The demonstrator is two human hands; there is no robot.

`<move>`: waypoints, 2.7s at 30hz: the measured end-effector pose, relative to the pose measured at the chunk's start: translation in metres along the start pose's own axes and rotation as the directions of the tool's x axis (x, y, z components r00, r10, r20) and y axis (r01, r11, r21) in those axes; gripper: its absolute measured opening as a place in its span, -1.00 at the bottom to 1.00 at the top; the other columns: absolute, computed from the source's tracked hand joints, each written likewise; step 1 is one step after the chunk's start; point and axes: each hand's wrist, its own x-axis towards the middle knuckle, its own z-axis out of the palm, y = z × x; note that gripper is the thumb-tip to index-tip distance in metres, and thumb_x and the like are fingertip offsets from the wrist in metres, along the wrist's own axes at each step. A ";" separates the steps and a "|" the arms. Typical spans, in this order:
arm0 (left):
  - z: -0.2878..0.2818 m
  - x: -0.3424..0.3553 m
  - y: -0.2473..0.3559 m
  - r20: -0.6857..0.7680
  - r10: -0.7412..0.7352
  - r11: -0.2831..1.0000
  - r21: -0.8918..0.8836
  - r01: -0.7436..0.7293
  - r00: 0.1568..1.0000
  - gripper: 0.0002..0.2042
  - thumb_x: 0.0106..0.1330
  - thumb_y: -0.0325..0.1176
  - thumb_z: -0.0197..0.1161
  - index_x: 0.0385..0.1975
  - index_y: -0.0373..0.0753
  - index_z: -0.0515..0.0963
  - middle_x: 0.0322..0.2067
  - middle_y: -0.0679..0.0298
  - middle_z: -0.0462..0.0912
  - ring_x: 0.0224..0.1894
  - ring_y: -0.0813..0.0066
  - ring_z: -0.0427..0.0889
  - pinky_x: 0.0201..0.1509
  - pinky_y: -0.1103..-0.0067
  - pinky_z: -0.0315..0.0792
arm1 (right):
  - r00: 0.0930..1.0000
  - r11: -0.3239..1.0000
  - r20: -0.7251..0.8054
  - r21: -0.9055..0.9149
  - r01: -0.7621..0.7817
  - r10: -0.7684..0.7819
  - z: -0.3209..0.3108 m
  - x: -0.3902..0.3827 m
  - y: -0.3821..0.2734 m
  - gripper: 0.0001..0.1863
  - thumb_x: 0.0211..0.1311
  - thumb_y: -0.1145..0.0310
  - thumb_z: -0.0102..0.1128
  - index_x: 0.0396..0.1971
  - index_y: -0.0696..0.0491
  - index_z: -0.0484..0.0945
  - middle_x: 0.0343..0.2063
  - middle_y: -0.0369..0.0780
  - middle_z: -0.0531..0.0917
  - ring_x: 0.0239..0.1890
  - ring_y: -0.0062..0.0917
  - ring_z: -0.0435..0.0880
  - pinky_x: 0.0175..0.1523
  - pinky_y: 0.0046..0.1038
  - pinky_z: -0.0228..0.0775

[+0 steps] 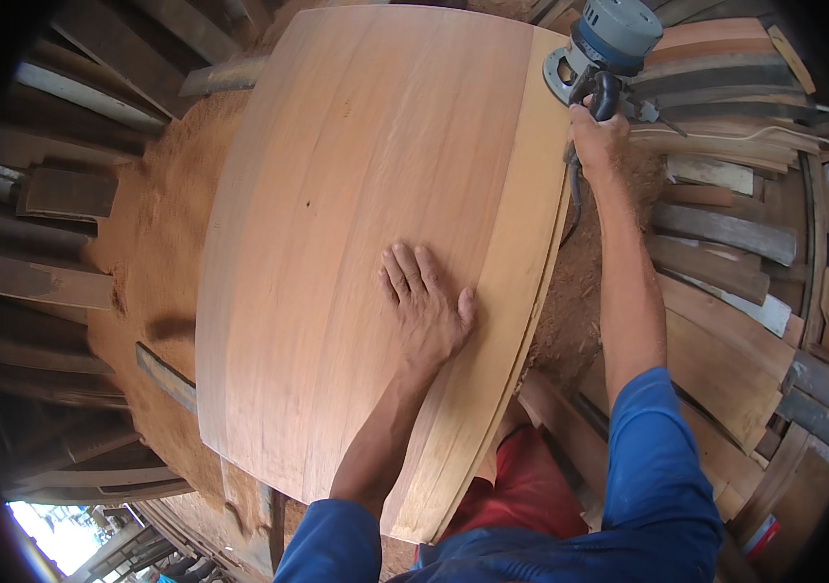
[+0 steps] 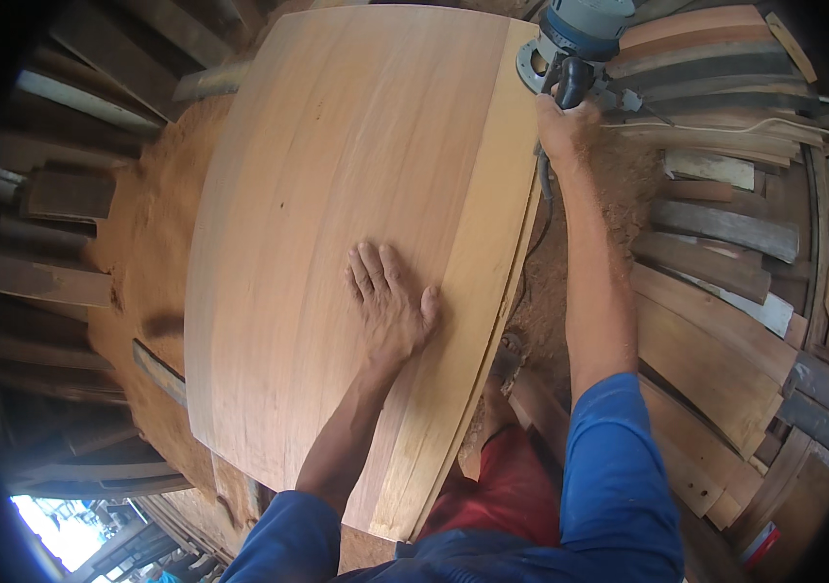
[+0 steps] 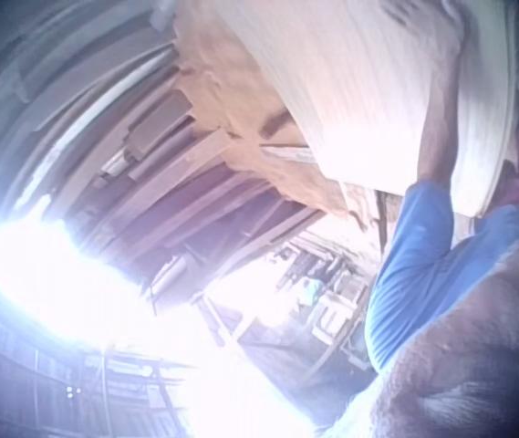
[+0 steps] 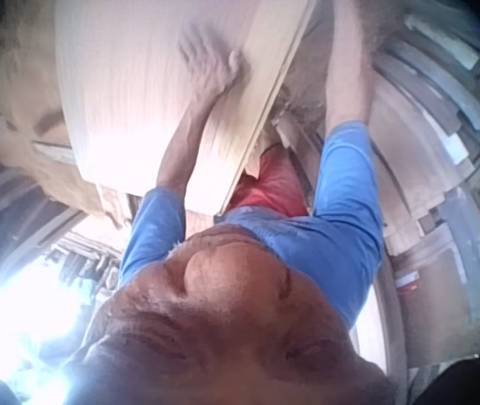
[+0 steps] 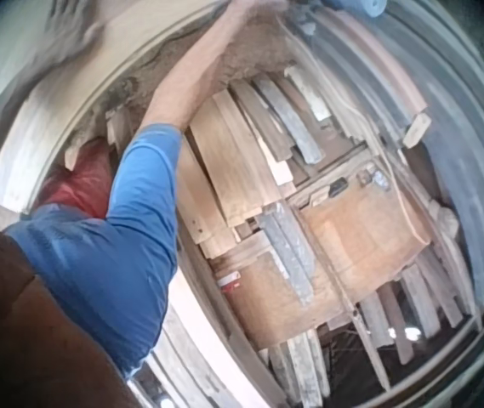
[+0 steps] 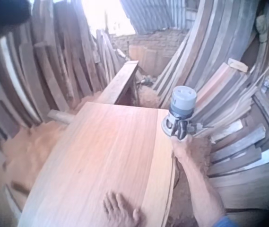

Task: The person uses a handheld electric router to shape the edges of a large wooden board. They guide the tool along the perimeter of the board, which is resting on a workbench, creating a curved profile. The person repositions the board to access different sides and continues routing until the edges are finished.

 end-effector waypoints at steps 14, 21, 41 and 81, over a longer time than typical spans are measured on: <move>-0.007 0.001 0.004 0.007 0.002 1.000 -0.022 -0.002 1.000 -0.12 0.43 0.08 0.01 0.47 -0.59 -0.05 0.48 -0.43 -0.17 0.56 -0.37 -0.32 0.58 -0.06 -0.42 | 0.993 0.993 0.060 0.054 -0.103 0.099 -0.032 -0.100 -0.012 -0.71 0.15 0.39 0.34 -0.19 0.24 0.59 -0.31 -0.16 0.67 -0.24 -0.42 0.69 -0.06 -0.33 0.51; 0.005 0.033 0.003 -0.046 0.011 0.998 -0.067 -0.014 0.999 -0.14 0.41 0.04 0.01 0.45 -0.60 -0.02 0.48 -0.42 -0.13 0.56 -0.37 -0.29 0.58 -0.06 -0.42 | 0.989 0.974 0.101 0.184 -0.128 0.111 -0.049 -0.171 -0.030 -0.81 0.20 0.54 0.25 -0.19 0.21 0.53 -0.33 -0.24 0.58 -0.28 -0.55 0.59 -0.11 -0.44 0.47; 0.014 0.124 0.013 -0.102 0.010 1.000 0.017 -0.008 0.995 -0.14 0.39 0.03 0.00 0.45 -0.62 -0.01 0.48 -0.42 -0.11 0.56 -0.37 -0.26 0.60 -0.04 -0.41 | 0.984 0.977 0.104 0.145 -0.157 0.143 -0.006 -0.003 -0.003 -0.81 0.16 0.46 0.29 -0.25 0.19 0.58 -0.40 -0.29 0.63 -0.37 -0.61 0.62 -0.21 -0.44 0.49; 0.007 0.123 0.012 0.002 -0.008 1.000 0.015 0.007 1.000 -0.14 0.44 0.07 -0.08 0.45 -0.63 -0.06 0.48 -0.45 -0.17 0.57 -0.36 -0.32 0.59 -0.04 -0.45 | 0.992 0.988 0.032 0.100 -0.122 0.119 0.016 0.064 -0.013 -0.87 0.14 0.46 0.27 -0.30 0.13 0.60 -0.57 -0.30 0.61 -0.60 -0.60 0.62 -0.44 -0.48 0.45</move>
